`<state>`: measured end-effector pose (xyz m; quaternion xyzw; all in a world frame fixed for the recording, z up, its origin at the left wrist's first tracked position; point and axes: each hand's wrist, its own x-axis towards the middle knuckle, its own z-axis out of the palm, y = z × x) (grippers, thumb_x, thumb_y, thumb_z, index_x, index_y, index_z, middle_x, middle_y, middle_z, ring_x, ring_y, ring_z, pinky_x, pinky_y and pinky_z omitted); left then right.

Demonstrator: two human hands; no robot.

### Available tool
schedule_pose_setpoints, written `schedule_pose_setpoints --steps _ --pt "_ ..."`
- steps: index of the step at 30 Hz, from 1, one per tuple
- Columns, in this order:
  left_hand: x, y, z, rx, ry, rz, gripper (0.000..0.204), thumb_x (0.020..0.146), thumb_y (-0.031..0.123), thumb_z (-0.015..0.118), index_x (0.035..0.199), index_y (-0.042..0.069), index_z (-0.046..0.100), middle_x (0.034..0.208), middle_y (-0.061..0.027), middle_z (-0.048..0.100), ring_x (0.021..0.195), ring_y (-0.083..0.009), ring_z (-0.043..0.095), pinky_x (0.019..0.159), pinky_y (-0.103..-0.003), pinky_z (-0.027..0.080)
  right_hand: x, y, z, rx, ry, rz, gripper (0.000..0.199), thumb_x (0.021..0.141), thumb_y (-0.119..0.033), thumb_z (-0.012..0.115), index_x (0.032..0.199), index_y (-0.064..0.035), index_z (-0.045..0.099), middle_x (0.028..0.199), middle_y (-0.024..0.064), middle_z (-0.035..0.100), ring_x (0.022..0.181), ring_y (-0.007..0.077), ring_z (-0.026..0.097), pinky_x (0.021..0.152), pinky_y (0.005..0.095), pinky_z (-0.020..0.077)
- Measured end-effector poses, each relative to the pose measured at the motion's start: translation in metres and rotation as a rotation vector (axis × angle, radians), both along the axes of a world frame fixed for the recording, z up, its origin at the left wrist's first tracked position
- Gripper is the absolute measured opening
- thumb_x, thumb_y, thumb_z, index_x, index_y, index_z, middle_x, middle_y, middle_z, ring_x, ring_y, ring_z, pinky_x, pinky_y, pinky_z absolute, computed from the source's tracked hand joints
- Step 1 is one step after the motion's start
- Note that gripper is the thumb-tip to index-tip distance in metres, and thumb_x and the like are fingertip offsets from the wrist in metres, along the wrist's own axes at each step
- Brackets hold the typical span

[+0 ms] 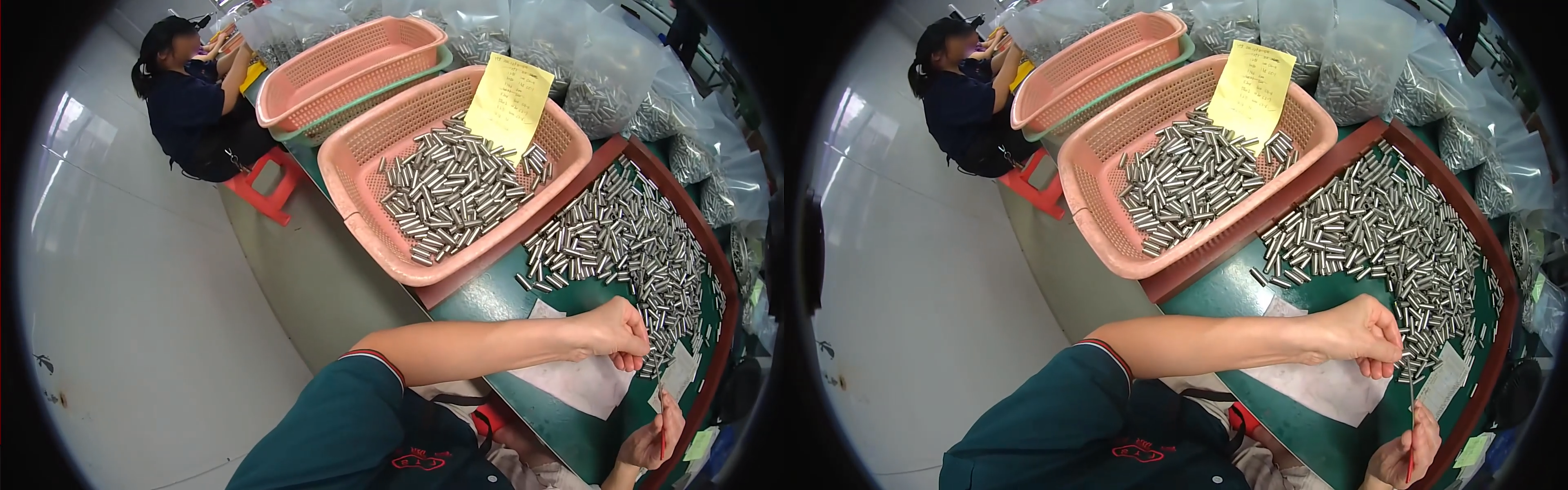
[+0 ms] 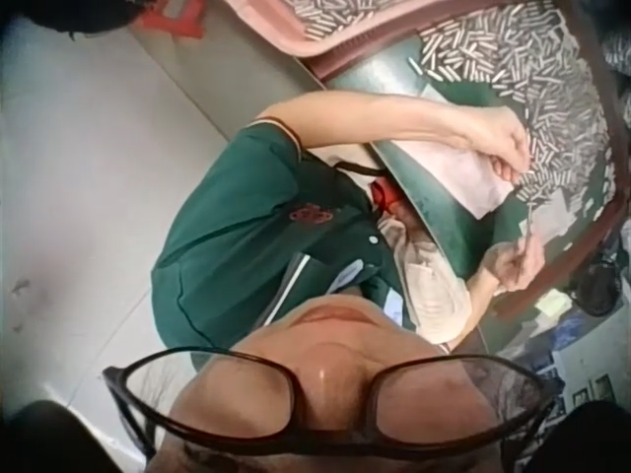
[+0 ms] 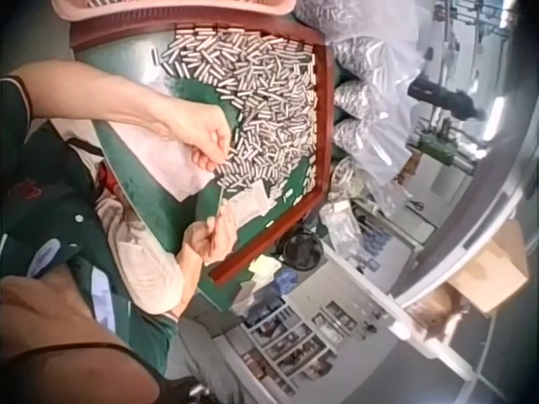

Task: Inspecting and cleaning small metal cylindrical components using a fine brush at a manufacturing workbench.

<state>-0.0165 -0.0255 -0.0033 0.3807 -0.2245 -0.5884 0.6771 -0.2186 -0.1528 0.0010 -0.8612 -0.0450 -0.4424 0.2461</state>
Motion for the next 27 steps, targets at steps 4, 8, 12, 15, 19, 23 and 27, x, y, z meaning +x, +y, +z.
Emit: schedule_pose_setpoints --steps 4,8,12,15,19,23,27 --pt "0.0 0.0 -0.001 0.027 0.05 -0.001 0.014 0.082 0.01 0.061 0.084 -0.004 0.057 0.07 -0.0121 0.064 0.058 -0.0135 0.061 0.052 -0.023 0.05 0.003 0.006 0.004 -0.008 0.055 -0.079 0.021 0.094 -0.006 0.041 0.106 0.0072 0.052 0.1 0.025 0.059 0.09 0.0335 0.06 0.08 0.0409 0.0529" --pt "-0.001 0.002 0.0 0.044 0.109 -0.06 0.013 0.084 0.009 0.06 0.086 -0.003 0.058 0.074 -0.0112 0.064 0.062 -0.0132 0.061 0.055 -0.022 0.05 0.005 0.013 0.01 -0.017 0.089 -0.087 0.021 0.095 -0.005 0.039 0.107 0.0073 0.051 0.101 0.025 0.059 0.09 0.0335 0.06 0.08 0.0406 0.0529" --pt "-0.001 0.0 -0.002 -0.004 0.089 -0.065 0.013 0.085 0.01 0.059 0.087 -0.003 0.058 0.074 -0.0099 0.064 0.064 -0.0126 0.061 0.056 -0.022 0.05 0.009 0.015 0.011 -0.011 0.069 -0.08 0.02 0.094 -0.004 0.039 0.108 0.0064 0.05 0.103 0.0252 0.058 0.092 0.0341 0.06 0.082 0.041 0.0523" --pt "-0.001 -0.001 -0.002 -0.004 0.104 -0.06 0.013 0.086 0.011 0.058 0.087 -0.002 0.059 0.074 -0.009 0.064 0.065 -0.0123 0.061 0.057 -0.022 0.049 0.006 0.01 0.007 -0.025 0.039 -0.026 0.02 0.094 -0.004 0.04 0.107 0.006 0.051 0.102 0.025 0.058 0.092 0.0344 0.06 0.083 0.0416 0.0518" --pt "0.001 0.002 0.0 -0.015 0.092 -0.096 0.014 0.086 0.012 0.058 0.088 -0.002 0.058 0.076 -0.0091 0.064 0.066 -0.0124 0.061 0.058 -0.022 0.049 -0.002 -0.001 0.001 0.01 -0.013 0.01 0.02 0.094 -0.007 0.044 0.106 0.006 0.052 0.101 0.0253 0.058 0.091 0.0345 0.06 0.083 0.0417 0.0513" --pt "0.002 0.003 0.001 -0.025 0.112 -0.141 0.014 0.087 0.012 0.057 0.09 -0.001 0.058 0.076 -0.0092 0.064 0.066 -0.0126 0.061 0.058 -0.022 0.05 0.0 0.0 0.011 -0.055 -0.011 0.058 0.02 0.093 -0.009 0.045 0.105 0.0061 0.052 0.102 0.025 0.059 0.092 0.0339 0.06 0.082 0.0401 0.0509" --pt "0.002 0.001 -0.003 -0.009 0.095 -0.107 0.013 0.087 0.011 0.056 0.091 0.0 0.058 0.076 -0.0089 0.064 0.067 -0.0123 0.061 0.059 -0.021 0.049 0.009 0.02 0.022 0.036 0.099 -0.053 0.02 0.094 -0.01 0.043 0.105 0.0051 0.051 0.099 0.0246 0.059 0.09 0.0339 0.061 0.081 0.0397 0.0507"
